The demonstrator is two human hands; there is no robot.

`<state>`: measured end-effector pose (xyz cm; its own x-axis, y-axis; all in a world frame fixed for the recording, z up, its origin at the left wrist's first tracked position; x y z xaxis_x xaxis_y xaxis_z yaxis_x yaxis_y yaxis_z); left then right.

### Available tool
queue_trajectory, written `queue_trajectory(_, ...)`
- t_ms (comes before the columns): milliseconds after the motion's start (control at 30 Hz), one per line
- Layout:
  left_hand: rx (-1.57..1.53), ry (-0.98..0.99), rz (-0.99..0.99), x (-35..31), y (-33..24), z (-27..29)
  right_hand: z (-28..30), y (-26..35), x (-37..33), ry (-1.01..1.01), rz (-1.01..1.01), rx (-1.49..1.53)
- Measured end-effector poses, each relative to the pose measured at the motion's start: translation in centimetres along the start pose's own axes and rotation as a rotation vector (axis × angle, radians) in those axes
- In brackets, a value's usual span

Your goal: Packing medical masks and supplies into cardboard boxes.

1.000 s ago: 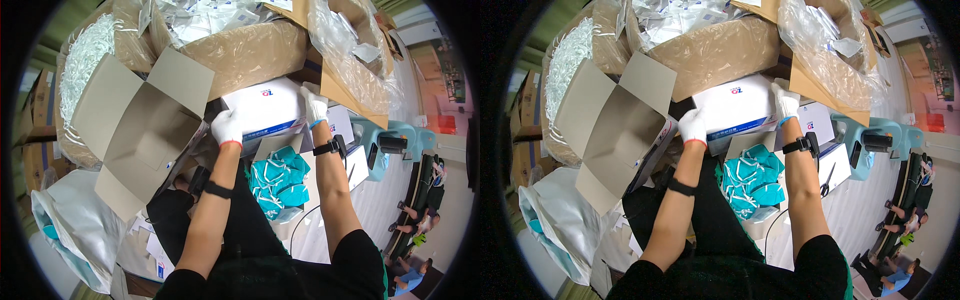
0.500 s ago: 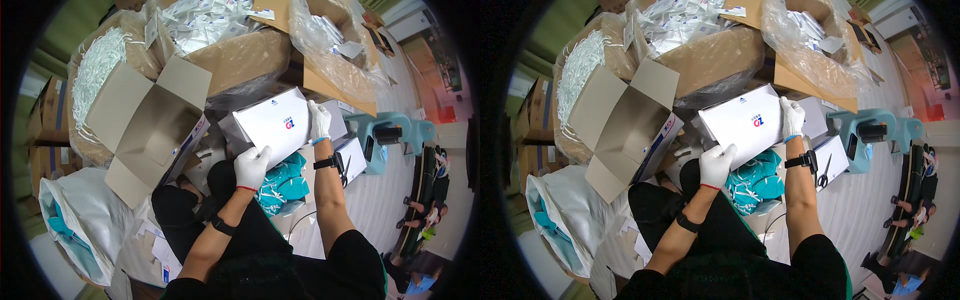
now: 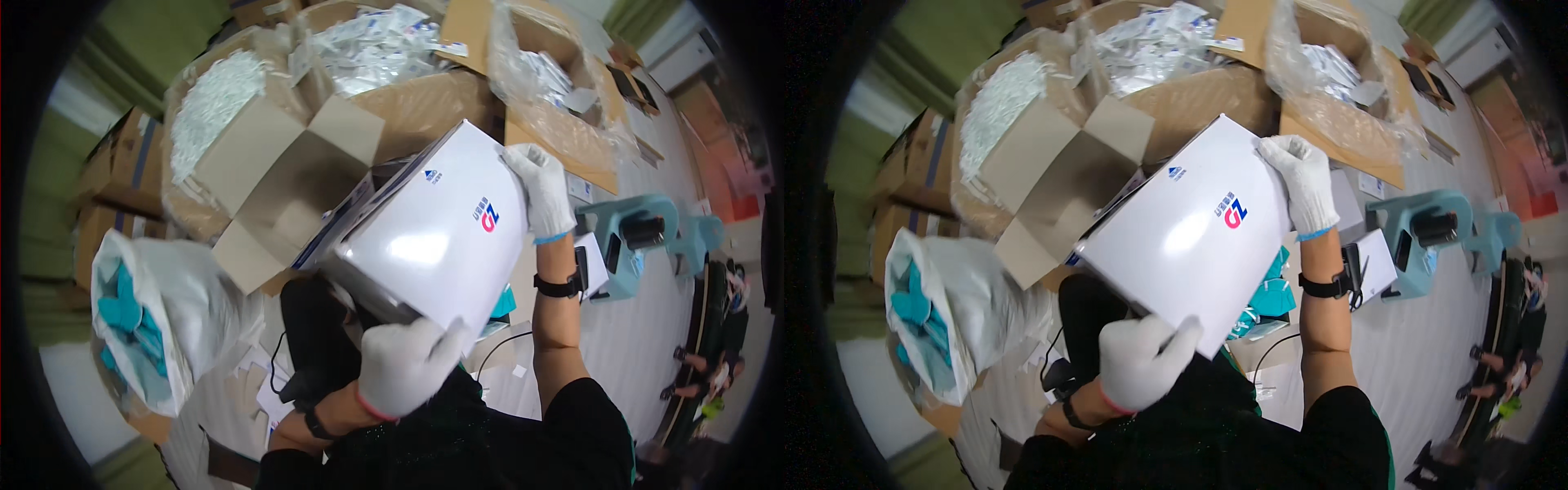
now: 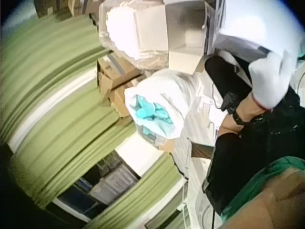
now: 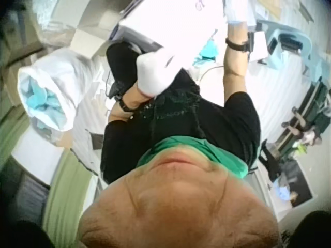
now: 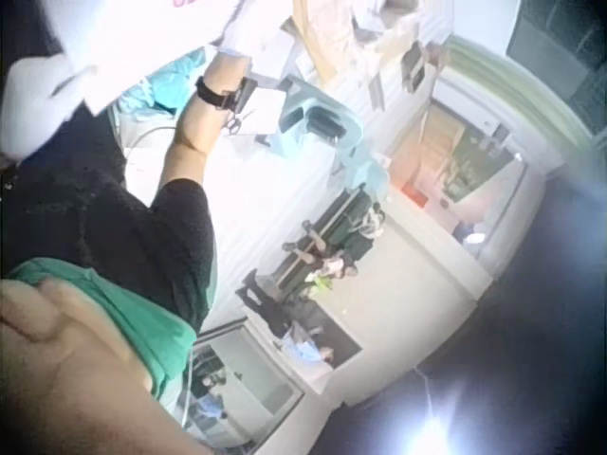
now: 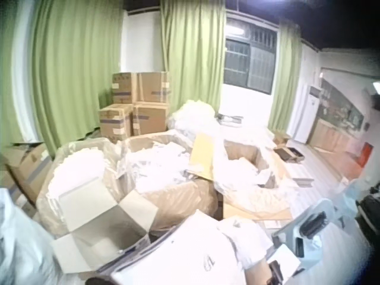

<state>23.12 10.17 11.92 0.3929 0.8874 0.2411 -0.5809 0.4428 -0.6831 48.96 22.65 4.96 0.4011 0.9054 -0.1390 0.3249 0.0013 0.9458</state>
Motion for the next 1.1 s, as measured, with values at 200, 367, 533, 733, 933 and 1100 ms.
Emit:
queue_trajectory(200, -0.360, 0.285, -0.007, -8.4, -2.0, 6.1, -8.8, -0.7, -6.3, 0.469, -0.109, -0.261)
queue_trajectory(367, 0.336, -0.096, 0.078, -12.3, -0.6, 9.1, -11.8, -6.0, -9.7, 0.586, 0.024, -0.683)
queue_trajectory(533, 0.602, -0.276, 0.050, -13.7, 4.9, 6.6, -14.3, -4.5, -11.9, 0.691, 0.168, -0.862)
queue_trajectory(733, 0.557, -0.113, 0.103, -12.8, 7.2, 6.5, -18.3, -3.4, -16.5, 0.869, 0.997, -1.266)
queue_trajectory(933, 0.586, -0.139, 0.172, -13.2, 8.2, 5.5, -21.0, -7.2, -19.6, 1.349, 0.880, -1.064)
queue_trajectory(1100, 0.511, 0.010, 0.353, -13.4, 9.0, 6.1, -21.7, -8.1, -19.4, 1.407, 0.877, -1.208)
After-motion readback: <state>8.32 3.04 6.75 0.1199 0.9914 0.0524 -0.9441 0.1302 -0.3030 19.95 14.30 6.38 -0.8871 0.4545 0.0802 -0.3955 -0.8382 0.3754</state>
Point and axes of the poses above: each hand's wrist, its own x-axis towards the middle knuckle, its own z-axis out of the back of the hand, y = z × x, the point moved 4 cm from there along x, towards the middle knuckle, and after that the axes turned 14 degrees about x, right-handed, at the moved point
